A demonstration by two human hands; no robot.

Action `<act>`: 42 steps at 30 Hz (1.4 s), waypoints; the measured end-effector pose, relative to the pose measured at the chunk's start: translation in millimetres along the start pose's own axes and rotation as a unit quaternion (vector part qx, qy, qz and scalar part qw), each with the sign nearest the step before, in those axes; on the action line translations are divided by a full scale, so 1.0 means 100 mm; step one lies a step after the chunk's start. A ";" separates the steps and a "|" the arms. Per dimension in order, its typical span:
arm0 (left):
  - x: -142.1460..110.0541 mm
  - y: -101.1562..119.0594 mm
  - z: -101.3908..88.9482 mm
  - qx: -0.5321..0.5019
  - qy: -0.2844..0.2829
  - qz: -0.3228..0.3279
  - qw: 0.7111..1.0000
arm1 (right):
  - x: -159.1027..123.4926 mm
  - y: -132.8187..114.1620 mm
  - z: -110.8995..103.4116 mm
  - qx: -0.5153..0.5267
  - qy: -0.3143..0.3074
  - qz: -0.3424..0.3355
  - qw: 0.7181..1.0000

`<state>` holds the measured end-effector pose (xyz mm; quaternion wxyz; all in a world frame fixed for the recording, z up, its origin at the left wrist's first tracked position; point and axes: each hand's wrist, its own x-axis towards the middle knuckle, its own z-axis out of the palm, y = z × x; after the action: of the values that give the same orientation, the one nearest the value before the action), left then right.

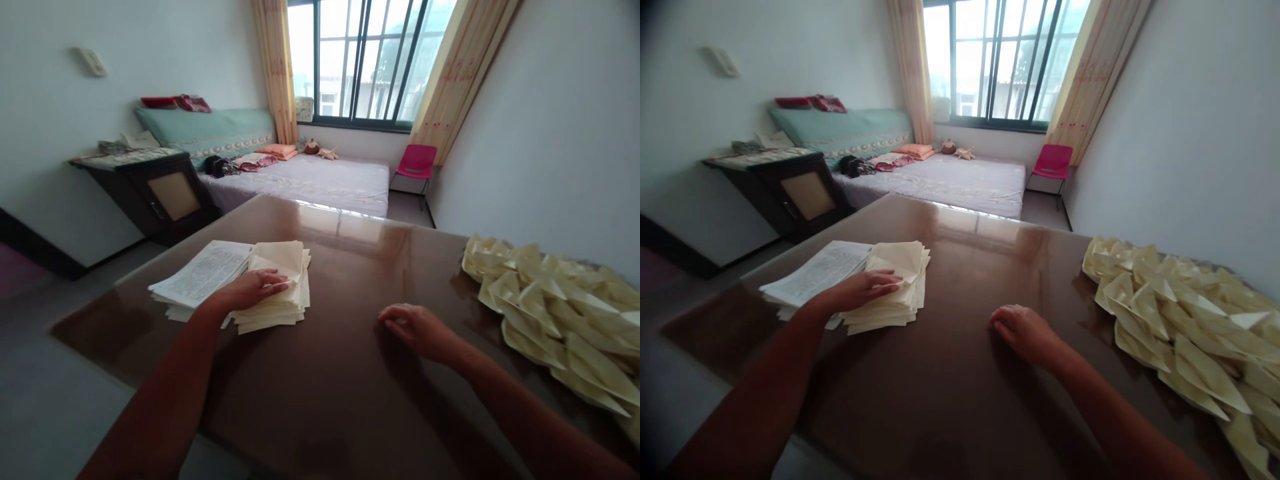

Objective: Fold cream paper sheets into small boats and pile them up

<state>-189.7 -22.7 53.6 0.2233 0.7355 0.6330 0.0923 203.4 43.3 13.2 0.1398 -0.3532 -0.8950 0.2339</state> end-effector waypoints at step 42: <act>-0.15 0.01 -0.11 -0.040 -0.040 0.048 0.997 | 0.32 -0.08 0.35 0.116 0.037 -0.064 0.990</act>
<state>-196.7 -35.0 66.3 0.2728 0.7586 0.5835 0.0984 161.5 49.6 -10.3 0.2273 -0.2852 -0.8766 0.3140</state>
